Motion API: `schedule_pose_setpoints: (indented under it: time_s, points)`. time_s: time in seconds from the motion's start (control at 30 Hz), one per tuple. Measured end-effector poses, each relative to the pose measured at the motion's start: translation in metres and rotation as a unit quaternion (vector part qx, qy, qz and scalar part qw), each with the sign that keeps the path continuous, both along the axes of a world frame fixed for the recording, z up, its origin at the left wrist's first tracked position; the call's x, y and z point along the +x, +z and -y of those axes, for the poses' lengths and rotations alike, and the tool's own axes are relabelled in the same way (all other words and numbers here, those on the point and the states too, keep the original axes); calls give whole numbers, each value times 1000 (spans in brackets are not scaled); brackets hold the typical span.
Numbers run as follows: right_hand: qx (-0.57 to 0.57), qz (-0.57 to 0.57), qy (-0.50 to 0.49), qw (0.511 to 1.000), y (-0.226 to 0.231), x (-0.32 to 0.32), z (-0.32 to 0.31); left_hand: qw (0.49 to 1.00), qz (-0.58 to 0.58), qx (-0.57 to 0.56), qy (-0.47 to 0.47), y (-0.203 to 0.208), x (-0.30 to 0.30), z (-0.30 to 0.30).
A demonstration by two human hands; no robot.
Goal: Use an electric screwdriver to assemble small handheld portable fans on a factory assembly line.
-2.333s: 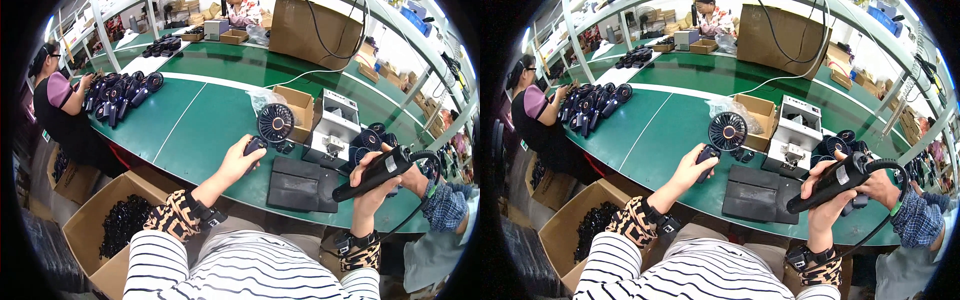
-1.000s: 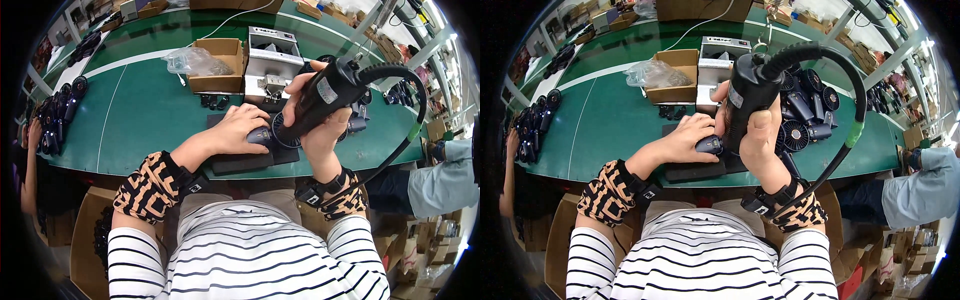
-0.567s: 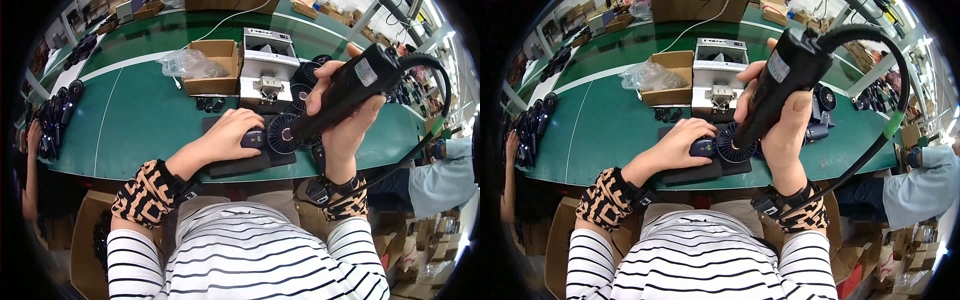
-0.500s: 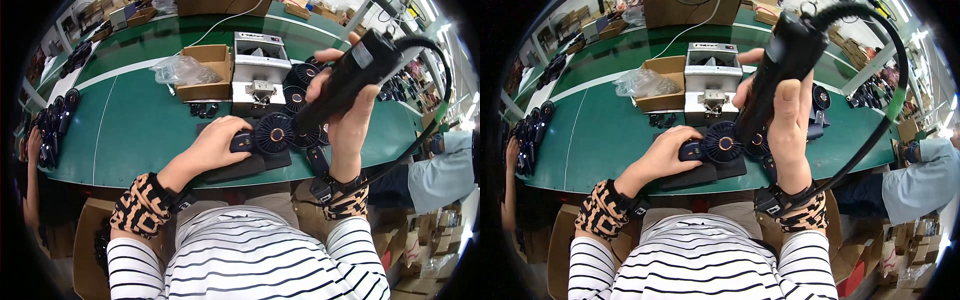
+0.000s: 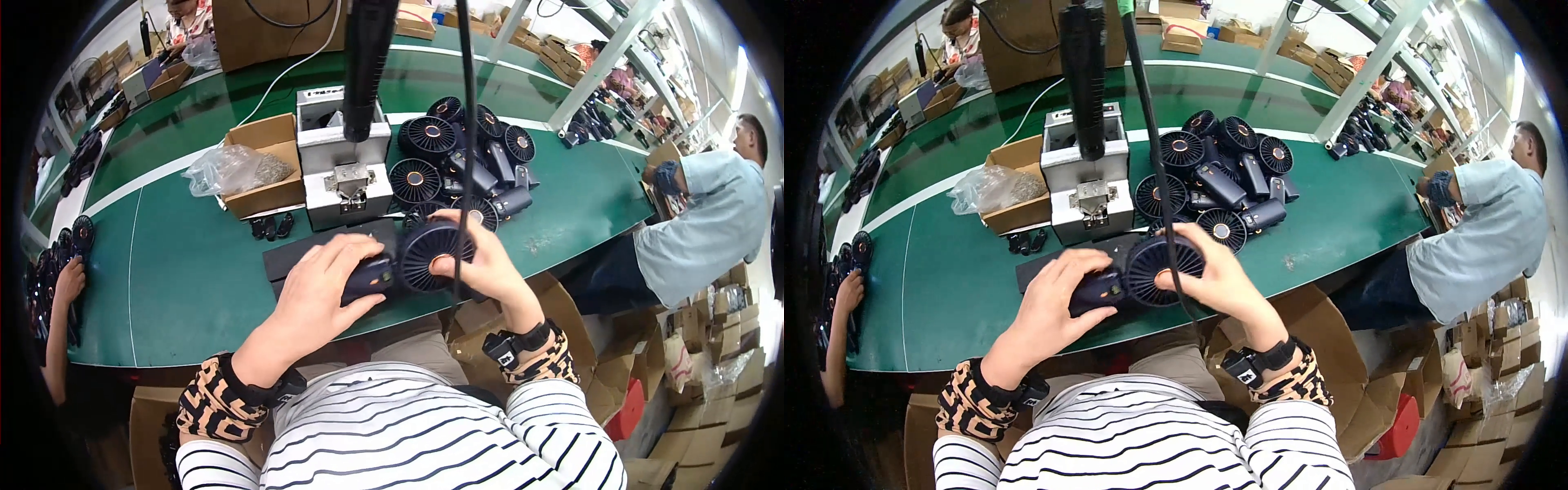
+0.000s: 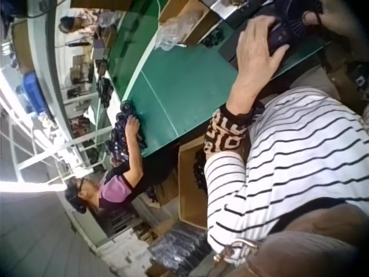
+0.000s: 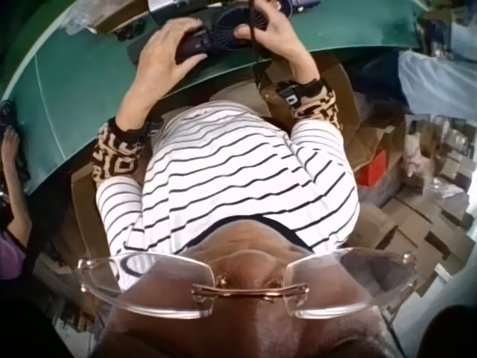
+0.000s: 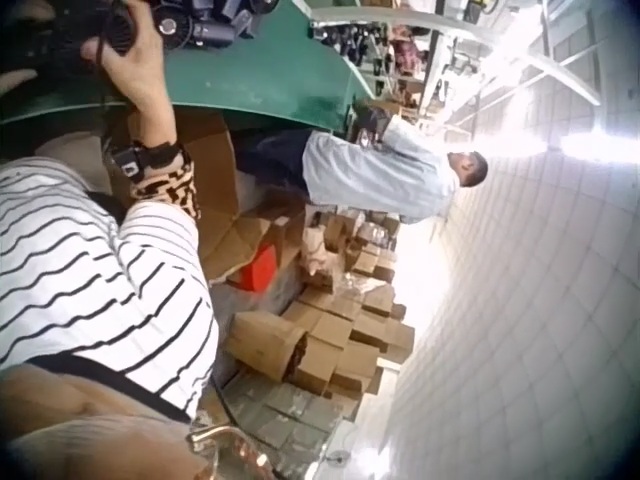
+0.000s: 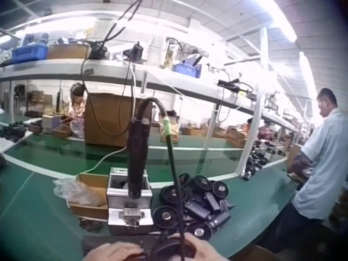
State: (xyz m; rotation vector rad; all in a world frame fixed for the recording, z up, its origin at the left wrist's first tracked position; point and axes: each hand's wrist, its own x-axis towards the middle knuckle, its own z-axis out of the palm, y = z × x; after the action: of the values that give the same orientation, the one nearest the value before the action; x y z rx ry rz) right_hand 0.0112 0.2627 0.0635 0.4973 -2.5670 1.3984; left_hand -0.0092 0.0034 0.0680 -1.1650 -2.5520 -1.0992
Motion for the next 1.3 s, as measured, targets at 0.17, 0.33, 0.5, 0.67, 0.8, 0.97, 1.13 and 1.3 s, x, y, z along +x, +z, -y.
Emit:
schedule_pose_setpoints:
  time_s: [0.17, 0.33, 0.5, 0.67, 0.8, 0.97, 1.13, 1.3]
  points:
    - [-306, 12, -291, 906, -33, -12, -143, 997, -38, 68, 28, 1, -4, -4]
    - [-397, 33, -464, 791, -97, -23, -329, 998, 4, 3, 58, -30, -2, 5]
    - [-498, -16, -445, 744, -124, -30, -396, 996, -12, -3, 87, -40, -31, 10]
    - [152, -204, -639, 726, -146, -17, -364, 994, -14, -87, 59, -45, -50, -3]
    - [-119, -161, -365, 909, -77, -24, -203, 988, -23, -149, 12, -41, -51, 2]
    - [-69, -30, -120, 990, -28, -31, -82, 992, -15, -118, -32, -47, -66, 4]
    - [314, -75, -42, 946, -12, -42, -38, 991, -55, -100, -71, -50, -68, 1]
    - [314, -15, -39, 949, -8, -45, -21, 998, -62, 1, -19, -57, -61, 4]
